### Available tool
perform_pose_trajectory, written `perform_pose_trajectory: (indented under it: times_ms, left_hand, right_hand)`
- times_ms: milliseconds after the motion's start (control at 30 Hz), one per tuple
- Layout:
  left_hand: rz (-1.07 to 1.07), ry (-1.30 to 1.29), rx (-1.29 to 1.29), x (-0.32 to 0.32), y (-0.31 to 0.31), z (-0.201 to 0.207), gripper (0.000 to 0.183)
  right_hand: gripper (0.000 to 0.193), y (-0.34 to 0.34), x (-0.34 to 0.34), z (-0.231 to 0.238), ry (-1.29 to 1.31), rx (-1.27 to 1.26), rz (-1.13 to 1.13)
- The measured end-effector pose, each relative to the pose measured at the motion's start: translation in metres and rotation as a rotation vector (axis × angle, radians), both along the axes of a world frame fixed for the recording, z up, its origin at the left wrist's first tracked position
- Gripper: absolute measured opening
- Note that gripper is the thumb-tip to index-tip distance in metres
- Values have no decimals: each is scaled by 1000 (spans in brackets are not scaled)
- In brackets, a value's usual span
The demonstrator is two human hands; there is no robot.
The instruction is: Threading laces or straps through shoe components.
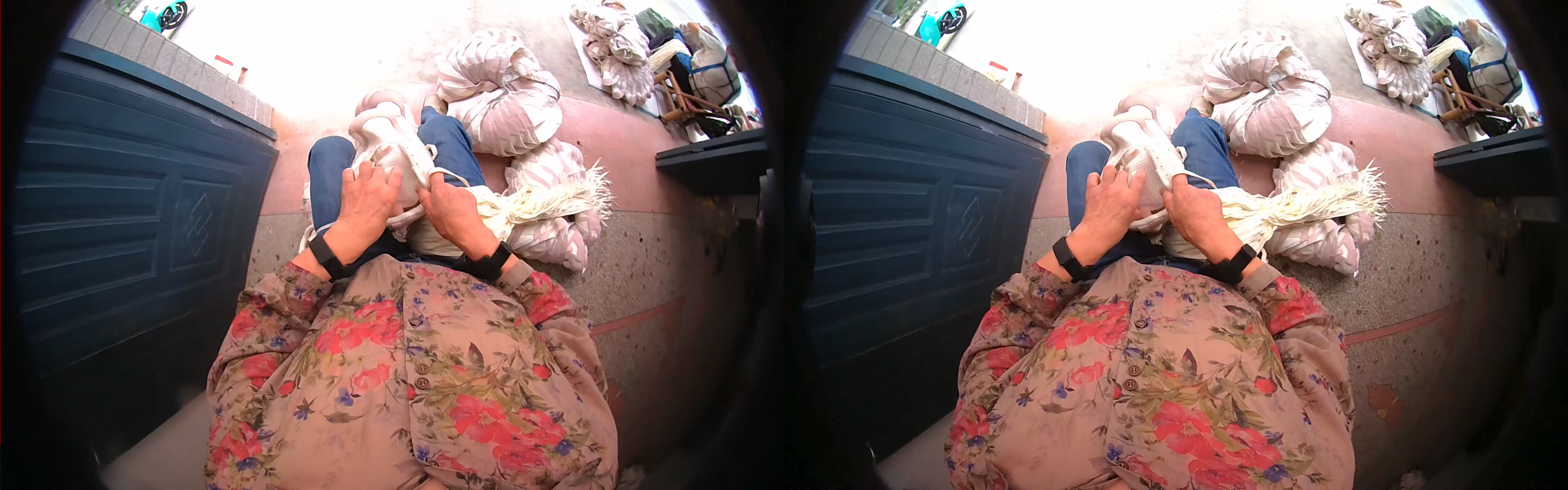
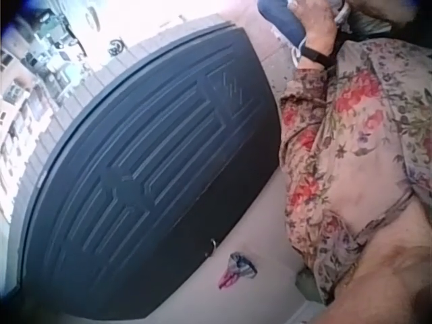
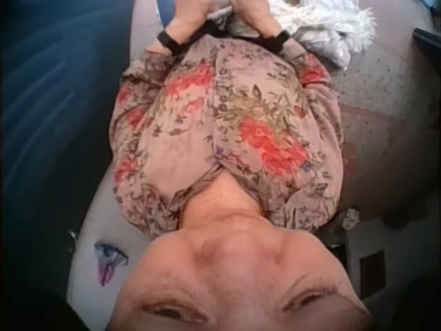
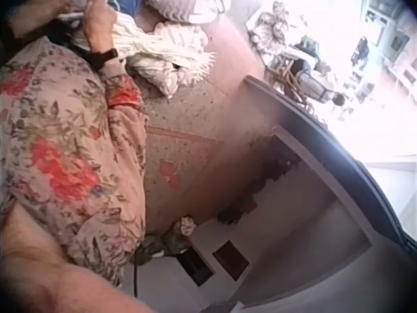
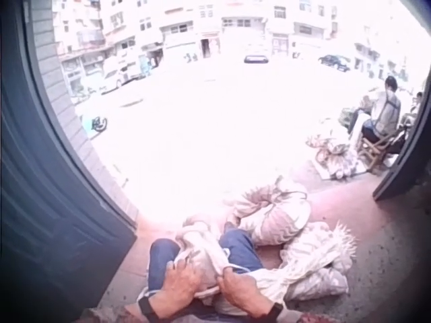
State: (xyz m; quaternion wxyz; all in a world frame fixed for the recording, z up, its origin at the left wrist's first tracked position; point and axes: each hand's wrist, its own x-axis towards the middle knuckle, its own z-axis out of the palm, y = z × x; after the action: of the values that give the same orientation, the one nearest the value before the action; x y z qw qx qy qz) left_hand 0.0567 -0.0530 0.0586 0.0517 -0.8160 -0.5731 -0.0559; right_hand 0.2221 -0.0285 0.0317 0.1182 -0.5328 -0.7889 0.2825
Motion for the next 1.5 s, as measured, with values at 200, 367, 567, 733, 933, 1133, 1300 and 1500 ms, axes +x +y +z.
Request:
perform_pose_trajectory:
  times_ms: [200,367,567,733,933,1133,1300,1500]
  left_hand:
    - [-132,120,30,5,2,3,29]
    - [-119,23,2,1,-19,18,32]
    - [417,-525,-128,-29,-20,7,39]
    - [484,-575,-197,-33,-17,-19,30]
    - [542,-433,-231,-23,0,-40,24]
    - [548,-438,-223,-16,3,-52,24]
    - [485,-569,-379,-26,4,-30,25]
    - [190,-451,-24,-14,-13,-6,35]
  right_hand:
    - [31,-1,1,3,8,4,17]
    - [30,-6,6,8,49,-69,13]
    - [26,-11,3,5,60,43,52]
    - [17,-11,-2,-2,-29,157,136]
    - [14,10,-14,-29,-69,124,202]
    - [16,8,-21,-40,-73,166,196]
    - [22,13,-9,-25,-53,-123,145]
    - [32,47,22,5,654,-480,-201]
